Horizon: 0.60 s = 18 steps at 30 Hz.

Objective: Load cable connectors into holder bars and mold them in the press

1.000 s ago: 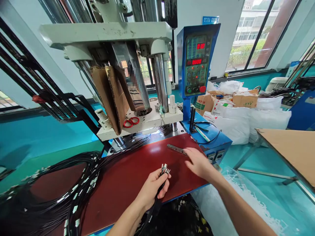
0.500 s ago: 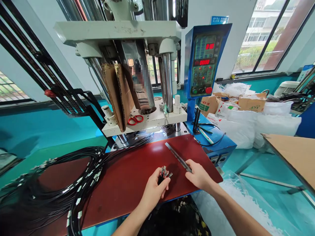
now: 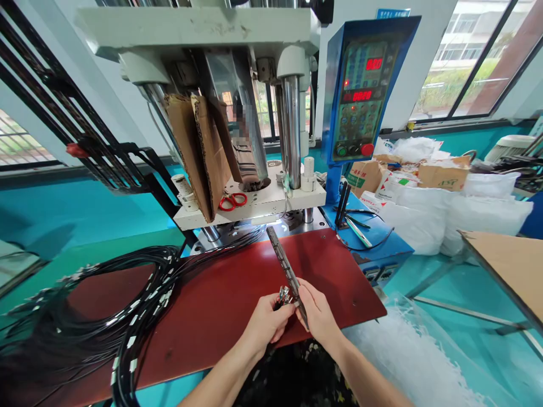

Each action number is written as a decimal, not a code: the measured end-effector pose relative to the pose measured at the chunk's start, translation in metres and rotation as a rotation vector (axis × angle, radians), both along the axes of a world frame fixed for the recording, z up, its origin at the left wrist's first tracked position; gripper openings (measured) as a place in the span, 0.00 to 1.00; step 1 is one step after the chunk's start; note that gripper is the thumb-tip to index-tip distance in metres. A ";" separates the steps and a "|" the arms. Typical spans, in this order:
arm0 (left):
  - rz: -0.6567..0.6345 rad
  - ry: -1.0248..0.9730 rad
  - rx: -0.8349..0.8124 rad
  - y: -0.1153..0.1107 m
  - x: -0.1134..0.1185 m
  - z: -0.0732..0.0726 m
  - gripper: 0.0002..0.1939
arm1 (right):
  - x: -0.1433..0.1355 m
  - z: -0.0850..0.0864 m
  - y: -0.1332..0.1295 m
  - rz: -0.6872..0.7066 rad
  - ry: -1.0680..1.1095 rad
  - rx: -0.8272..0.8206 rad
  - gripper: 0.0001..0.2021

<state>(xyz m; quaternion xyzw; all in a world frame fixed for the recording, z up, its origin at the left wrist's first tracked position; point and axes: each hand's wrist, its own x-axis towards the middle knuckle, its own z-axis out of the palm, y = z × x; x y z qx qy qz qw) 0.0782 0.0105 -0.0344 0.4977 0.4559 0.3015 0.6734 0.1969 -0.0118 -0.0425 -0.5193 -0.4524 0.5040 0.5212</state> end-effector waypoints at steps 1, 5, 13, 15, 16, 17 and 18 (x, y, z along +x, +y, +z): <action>0.003 -0.001 0.003 0.001 0.001 0.000 0.12 | 0.000 -0.001 0.000 -0.003 0.013 -0.005 0.23; 0.041 -0.006 0.049 0.001 0.002 -0.004 0.12 | -0.002 -0.007 0.000 0.014 -0.001 0.014 0.22; -0.026 -0.121 0.004 0.004 -0.013 -0.005 0.14 | 0.001 -0.006 0.003 0.054 -0.030 0.011 0.21; -0.021 -0.195 -0.050 0.007 -0.018 -0.005 0.14 | 0.002 -0.007 0.003 0.016 0.016 -0.027 0.21; -0.014 -0.225 -0.070 0.009 -0.019 -0.005 0.14 | 0.003 -0.009 0.003 0.001 0.030 -0.040 0.22; -0.007 -0.240 -0.078 0.010 -0.020 -0.006 0.14 | 0.004 -0.010 0.003 -0.008 0.041 -0.049 0.22; 0.002 -0.234 -0.076 0.011 -0.020 -0.006 0.13 | 0.004 -0.011 0.002 -0.008 0.052 -0.055 0.23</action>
